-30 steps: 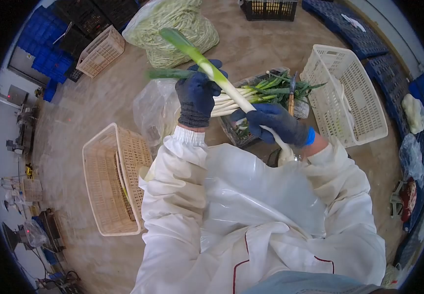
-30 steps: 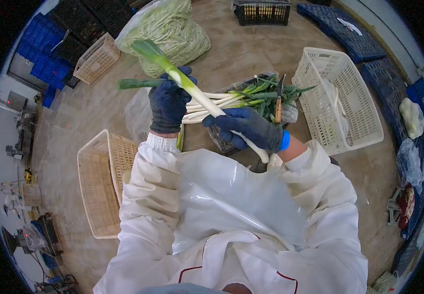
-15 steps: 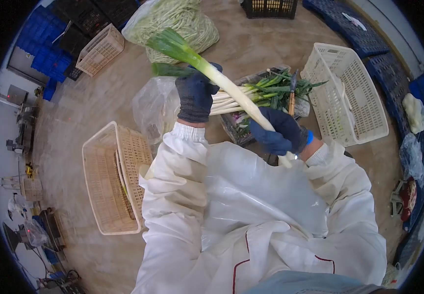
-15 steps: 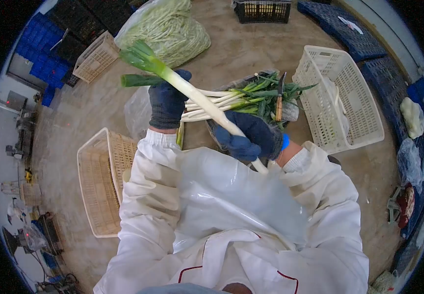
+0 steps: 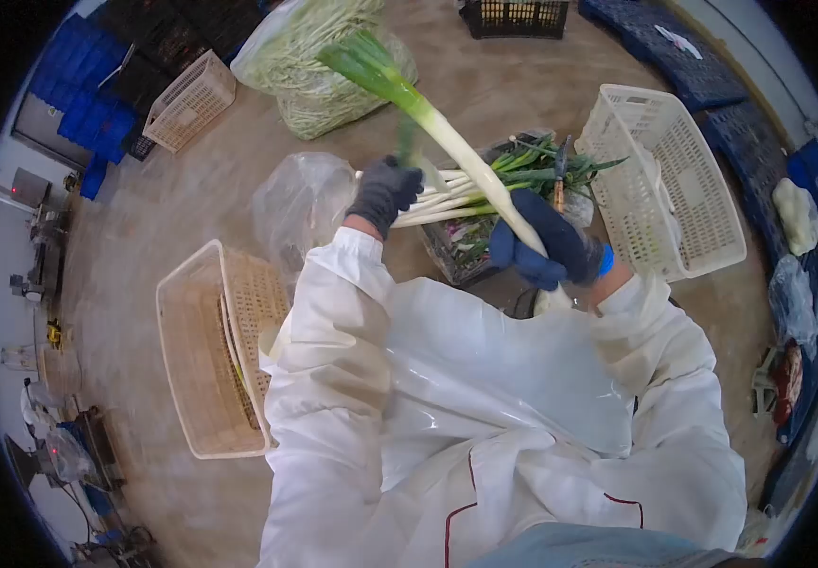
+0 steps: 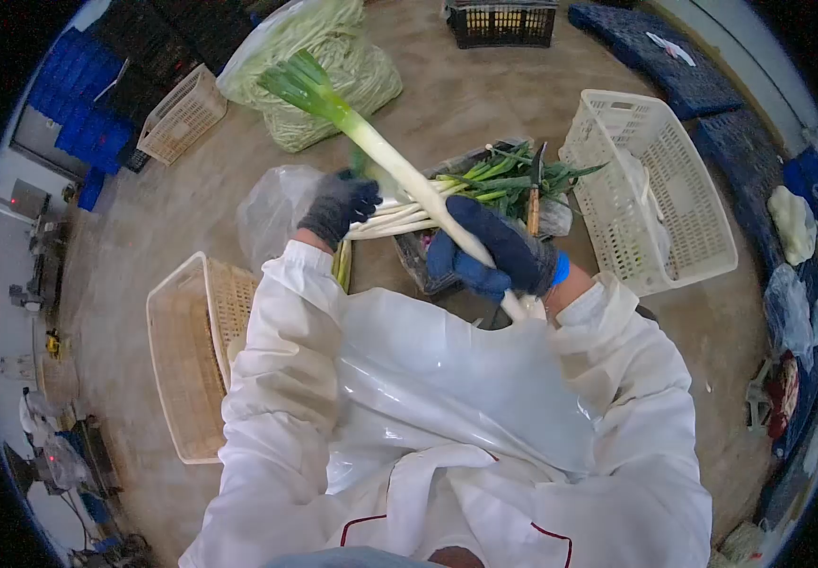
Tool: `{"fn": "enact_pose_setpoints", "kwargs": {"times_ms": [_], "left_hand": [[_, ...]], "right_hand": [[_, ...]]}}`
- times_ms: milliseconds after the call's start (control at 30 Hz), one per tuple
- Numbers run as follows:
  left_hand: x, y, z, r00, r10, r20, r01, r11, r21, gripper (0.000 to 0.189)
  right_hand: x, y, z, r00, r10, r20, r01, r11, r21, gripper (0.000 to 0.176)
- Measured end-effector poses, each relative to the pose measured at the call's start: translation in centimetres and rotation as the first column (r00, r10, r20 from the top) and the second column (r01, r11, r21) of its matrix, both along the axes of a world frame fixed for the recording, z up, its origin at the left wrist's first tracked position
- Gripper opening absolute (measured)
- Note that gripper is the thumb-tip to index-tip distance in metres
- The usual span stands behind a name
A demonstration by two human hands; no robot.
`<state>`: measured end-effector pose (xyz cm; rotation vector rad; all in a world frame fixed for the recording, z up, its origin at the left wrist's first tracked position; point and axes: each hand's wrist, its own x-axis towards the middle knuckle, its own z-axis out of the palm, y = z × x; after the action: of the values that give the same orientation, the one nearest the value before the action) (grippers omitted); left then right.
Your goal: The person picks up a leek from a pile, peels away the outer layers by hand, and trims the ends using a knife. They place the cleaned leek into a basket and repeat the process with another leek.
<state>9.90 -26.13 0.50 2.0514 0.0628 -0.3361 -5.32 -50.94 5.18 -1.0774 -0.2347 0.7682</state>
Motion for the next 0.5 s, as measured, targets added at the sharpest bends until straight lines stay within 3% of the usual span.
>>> {"fn": "enact_pose_setpoints", "kwargs": {"times_ms": [33, 133, 167, 233, 300, 333, 433, 500], "left_hand": [[-1.5, -1.0, 2.1, 0.978, -0.044, -0.205, 0.06, 0.995, 0.073, 0.019], [-2.6, -0.7, 3.5, 0.967, -0.151, 0.206, 0.217, 0.91, -0.353, 0.02], [-2.5, -0.2, 4.3, 0.956, -0.199, 0.218, 0.279, 0.849, -0.449, 0.027], [-3.3, 0.0, 7.0, 0.936, -0.28, 0.215, 0.35, 0.66, -0.665, 0.037], [-4.6, -0.4, 8.9, 0.913, -0.348, 0.211, 0.344, 0.383, -0.858, 0.043], [-5.4, -1.1, 9.4, 0.929, -0.268, 0.255, 0.336, 0.322, -0.885, 0.049], [-4.0, -0.6, 7.8, 0.844, -0.469, 0.261, 0.337, 0.085, -0.938, 0.049], [-4.1, -0.5, 6.7, 0.875, -0.426, 0.23, 0.276, 0.049, -0.96, 0.046]], "right_hand": [[0.2, -0.3, 1.2, 0.996, -0.075, 0.057, 0.081, 0.989, -0.121, 0.06], [0.0, 0.1, 3.2, 0.969, -0.195, 0.151, 0.237, 0.905, -0.354, 0.057], [0.0, 0.1, 3.0, 0.969, -0.207, 0.138, 0.244, 0.902, -0.357, 0.056], [0.3, 0.1, 2.4, 0.968, -0.226, 0.11, 0.25, 0.897, -0.364, 0.056], [0.4, 0.0, 2.2, 0.974, -0.213, 0.075, 0.225, 0.902, -0.368, 0.056], [0.4, 0.1, 2.2, 0.976, -0.208, 0.058, 0.215, 0.905, -0.368, 0.056], [0.2, 0.7, 1.6, 0.972, -0.222, 0.072, 0.233, 0.902, -0.363, 0.056], [0.0, 1.2, 1.5, 0.975, -0.212, 0.062, 0.22, 0.912, -0.347, 0.056]]}}
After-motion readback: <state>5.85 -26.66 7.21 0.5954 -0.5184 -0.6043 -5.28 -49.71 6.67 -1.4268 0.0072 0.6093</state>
